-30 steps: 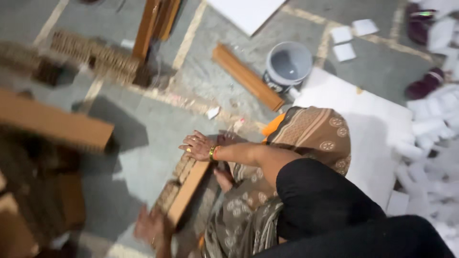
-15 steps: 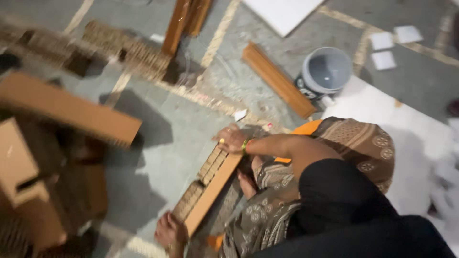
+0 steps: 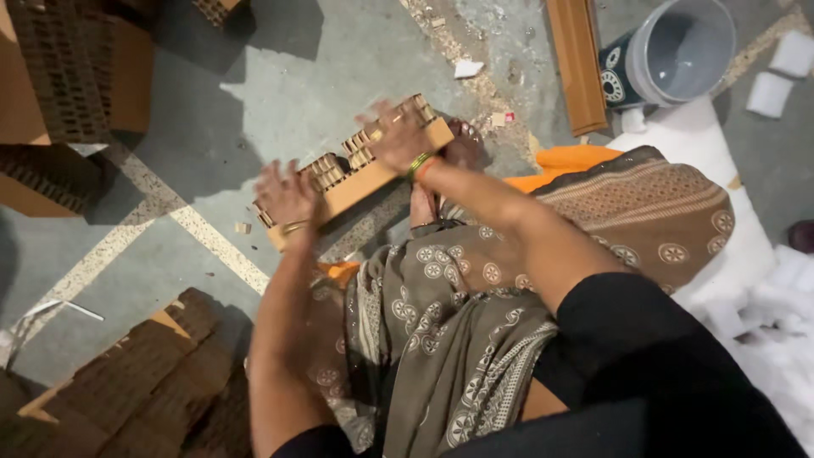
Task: The person sits on the floor and assembles a long, rectangular cardboard structure by hand. They fold and press the edges of the corrugated cardboard pieces together to form a box-like shape, occasionally picking up additional pieces from a nearby pile.
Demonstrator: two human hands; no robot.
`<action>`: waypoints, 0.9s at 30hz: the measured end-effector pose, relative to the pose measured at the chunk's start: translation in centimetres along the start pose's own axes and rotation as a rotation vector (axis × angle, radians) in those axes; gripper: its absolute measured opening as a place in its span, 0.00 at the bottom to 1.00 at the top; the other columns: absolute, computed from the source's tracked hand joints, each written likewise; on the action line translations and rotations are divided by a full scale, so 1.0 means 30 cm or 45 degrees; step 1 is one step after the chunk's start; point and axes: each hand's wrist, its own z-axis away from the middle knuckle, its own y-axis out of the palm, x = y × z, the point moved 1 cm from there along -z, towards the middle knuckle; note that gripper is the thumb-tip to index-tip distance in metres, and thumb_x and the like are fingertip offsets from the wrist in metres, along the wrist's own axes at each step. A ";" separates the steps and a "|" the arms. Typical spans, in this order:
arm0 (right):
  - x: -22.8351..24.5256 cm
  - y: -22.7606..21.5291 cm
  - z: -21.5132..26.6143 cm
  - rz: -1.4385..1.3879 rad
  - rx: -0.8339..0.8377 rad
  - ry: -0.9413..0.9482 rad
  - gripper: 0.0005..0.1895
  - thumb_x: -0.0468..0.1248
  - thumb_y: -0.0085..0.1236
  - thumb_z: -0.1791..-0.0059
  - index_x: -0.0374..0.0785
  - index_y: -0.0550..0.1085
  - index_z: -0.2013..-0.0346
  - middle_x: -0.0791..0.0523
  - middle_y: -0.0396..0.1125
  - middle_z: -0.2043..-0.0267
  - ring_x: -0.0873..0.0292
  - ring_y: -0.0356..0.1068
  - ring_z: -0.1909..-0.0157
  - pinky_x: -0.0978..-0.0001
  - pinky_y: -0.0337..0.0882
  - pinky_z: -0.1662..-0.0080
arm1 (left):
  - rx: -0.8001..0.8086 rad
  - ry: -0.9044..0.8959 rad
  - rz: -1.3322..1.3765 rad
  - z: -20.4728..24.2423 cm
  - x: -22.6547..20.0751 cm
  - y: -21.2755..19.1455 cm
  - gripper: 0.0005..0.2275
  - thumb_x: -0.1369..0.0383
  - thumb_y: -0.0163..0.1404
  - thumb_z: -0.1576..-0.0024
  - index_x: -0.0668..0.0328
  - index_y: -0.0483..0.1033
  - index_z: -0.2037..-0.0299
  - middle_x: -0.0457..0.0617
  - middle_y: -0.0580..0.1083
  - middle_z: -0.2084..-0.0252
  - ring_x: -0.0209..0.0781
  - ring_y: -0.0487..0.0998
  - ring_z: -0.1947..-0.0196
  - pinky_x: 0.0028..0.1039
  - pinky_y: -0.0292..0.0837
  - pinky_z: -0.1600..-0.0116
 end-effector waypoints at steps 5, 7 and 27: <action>0.226 0.011 0.006 -0.133 -0.042 -0.152 0.30 0.41 0.46 0.49 0.40 0.63 0.30 0.52 0.60 0.29 0.52 0.53 0.25 0.49 0.46 0.26 | 0.051 0.014 0.176 -0.044 -0.282 0.041 0.23 0.64 0.43 0.39 0.64 0.70 0.34 0.55 0.68 0.32 0.53 0.63 0.30 0.52 0.44 0.23; 0.175 0.012 0.013 -0.109 -0.032 -0.251 0.32 0.42 0.45 0.49 0.38 0.63 0.30 0.51 0.60 0.29 0.52 0.53 0.25 0.50 0.46 0.26 | 0.066 0.083 0.163 -0.037 -0.298 -0.025 0.23 0.63 0.45 0.41 0.68 0.70 0.37 0.57 0.70 0.36 0.55 0.64 0.33 0.53 0.43 0.25; 0.176 -0.012 0.032 -0.088 -0.078 -0.270 0.29 0.43 0.46 0.48 0.42 0.65 0.31 0.48 0.61 0.31 0.46 0.58 0.29 0.48 0.51 0.29 | 0.005 0.048 0.170 -0.051 -0.323 -0.063 0.22 0.63 0.47 0.42 0.61 0.70 0.37 0.56 0.66 0.32 0.54 0.63 0.32 0.50 0.44 0.24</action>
